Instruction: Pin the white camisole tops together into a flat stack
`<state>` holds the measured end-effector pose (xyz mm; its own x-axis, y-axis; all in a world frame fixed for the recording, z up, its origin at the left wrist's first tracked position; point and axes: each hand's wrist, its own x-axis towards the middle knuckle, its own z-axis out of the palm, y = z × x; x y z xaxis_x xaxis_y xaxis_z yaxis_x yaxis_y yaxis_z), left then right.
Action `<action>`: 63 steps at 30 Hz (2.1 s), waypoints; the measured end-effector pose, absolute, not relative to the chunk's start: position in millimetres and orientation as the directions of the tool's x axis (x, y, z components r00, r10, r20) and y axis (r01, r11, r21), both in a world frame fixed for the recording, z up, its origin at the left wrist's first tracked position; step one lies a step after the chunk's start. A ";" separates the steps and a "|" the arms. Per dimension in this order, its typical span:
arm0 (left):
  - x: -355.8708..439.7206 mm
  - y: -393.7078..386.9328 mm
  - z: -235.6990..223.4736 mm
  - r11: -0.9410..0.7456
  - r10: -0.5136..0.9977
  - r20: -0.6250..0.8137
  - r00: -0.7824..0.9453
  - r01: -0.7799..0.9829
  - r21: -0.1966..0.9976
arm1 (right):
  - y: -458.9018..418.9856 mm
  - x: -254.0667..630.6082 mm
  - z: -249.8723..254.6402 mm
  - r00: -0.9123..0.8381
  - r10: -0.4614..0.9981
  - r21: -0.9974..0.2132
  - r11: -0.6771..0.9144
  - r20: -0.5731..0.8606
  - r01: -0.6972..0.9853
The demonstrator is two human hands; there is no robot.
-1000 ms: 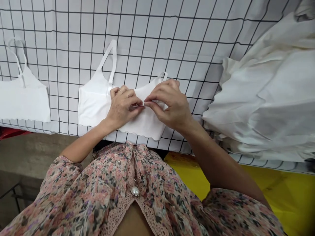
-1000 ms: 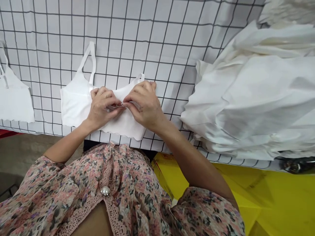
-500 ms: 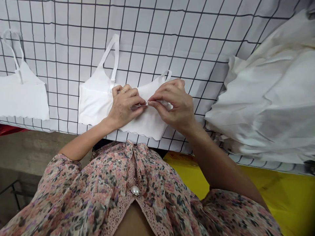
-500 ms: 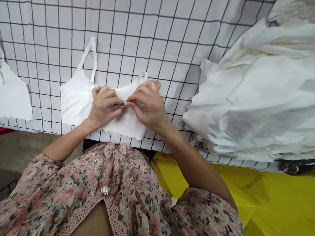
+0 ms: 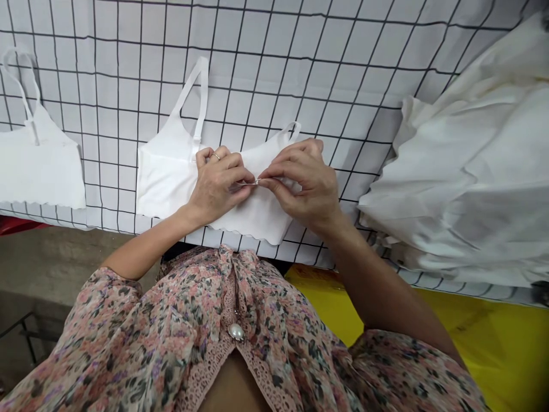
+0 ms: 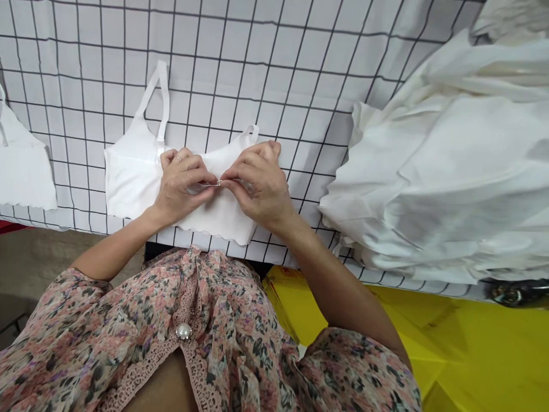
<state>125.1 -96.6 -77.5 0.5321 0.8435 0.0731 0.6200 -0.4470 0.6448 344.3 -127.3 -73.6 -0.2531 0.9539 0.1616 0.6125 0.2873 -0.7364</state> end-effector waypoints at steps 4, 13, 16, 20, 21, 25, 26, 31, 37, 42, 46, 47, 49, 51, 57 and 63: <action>125.5 -96.8 -77.7 -0.444 0.842 0.066 0.535 0.620 0.646 | -128.6 343.6 -74.8 -0.240 0.958 -0.739 0.276 0.159 0.614; 125.1 -95.2 -76.6 -0.440 0.839 0.050 0.542 0.620 0.650 | -132.1 341.9 -80.9 -0.224 0.946 -0.705 0.323 0.233 0.632; 125.5 -94.7 -76.5 -0.439 0.839 0.054 0.542 0.614 0.656 | -130.1 342.8 -77.4 -0.222 0.955 -0.712 0.294 0.195 0.638; 126.0 -95.0 -77.3 -0.439 0.843 0.062 0.534 0.616 0.654 | -127.7 343.1 -73.4 -0.244 0.954 -0.722 0.292 0.173 0.628; 126.0 -95.2 -77.6 -0.441 0.842 0.064 0.536 0.615 0.654 | -127.6 343.1 -73.3 -0.249 0.953 -0.720 0.294 0.171 0.629; 125.6 -95.7 -77.6 -0.454 0.837 0.077 0.541 0.609 0.651 | -129.2 343.6 -76.9 -0.242 0.949 -0.709 0.311 0.201 0.633; 125.4 -95.8 -77.3 -0.456 0.837 0.080 0.542 0.609 0.649 | -129.7 343.9 -78.3 -0.243 0.947 -0.706 0.320 0.212 0.632; 125.5 -96.9 -74.8 -0.479 0.826 0.091 0.556 0.608 0.633 | -135.0 345.7 -82.2 -0.251 0.916 -0.651 0.400 0.314 0.646; 126.3 -100.1 -78.8 -0.623 0.741 0.217 0.635 0.529 0.577 | -151.2 344.3 -77.7 -0.192 0.926 -0.563 0.353 0.326 0.747; 125.2 -100.6 -86.3 -0.714 0.684 0.361 0.634 0.481 0.508 | -156.6 344.9 -84.4 -0.196 0.915 -0.596 0.381 0.353 0.706; 124.8 -98.5 -87.2 -0.756 0.646 0.455 0.612 0.435 0.489 | -155.3 346.3 -91.3 -0.228 0.871 -0.540 0.456 0.436 0.708; 124.9 -98.2 -86.7 -0.758 0.644 0.460 0.611 0.427 0.493 | -154.7 346.3 -91.7 -0.230 0.850 -0.526 0.482 0.473 0.701; 125.1 -98.0 -85.8 -0.758 0.643 0.472 0.603 0.415 0.503 | -153.5 346.1 -91.1 -0.232 0.813 -0.505 0.526 0.533 0.684; 125.1 -98.2 -85.6 -0.756 0.646 0.481 0.592 0.409 0.511 | -152.7 345.9 -90.2 -0.233 0.793 -0.498 0.550 0.562 0.671; 123.6 -98.6 -88.5 -0.729 0.662 0.405 0.630 0.418 0.542 | -154.0 347.1 -91.9 -0.224 0.835 -0.537 0.505 0.503 0.676; 124.5 -97.1 -87.3 -0.756 0.639 0.472 0.607 0.380 0.534 | -153.9 347.8 -92.4 -0.231 0.828 -0.543 0.519 0.511 0.660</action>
<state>124.5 -97.1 -87.3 0.6071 0.6390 0.4724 0.3799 -0.7555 0.5338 347.8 -153.9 -92.4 -0.2307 0.8279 0.5113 0.6603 0.5192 -0.5426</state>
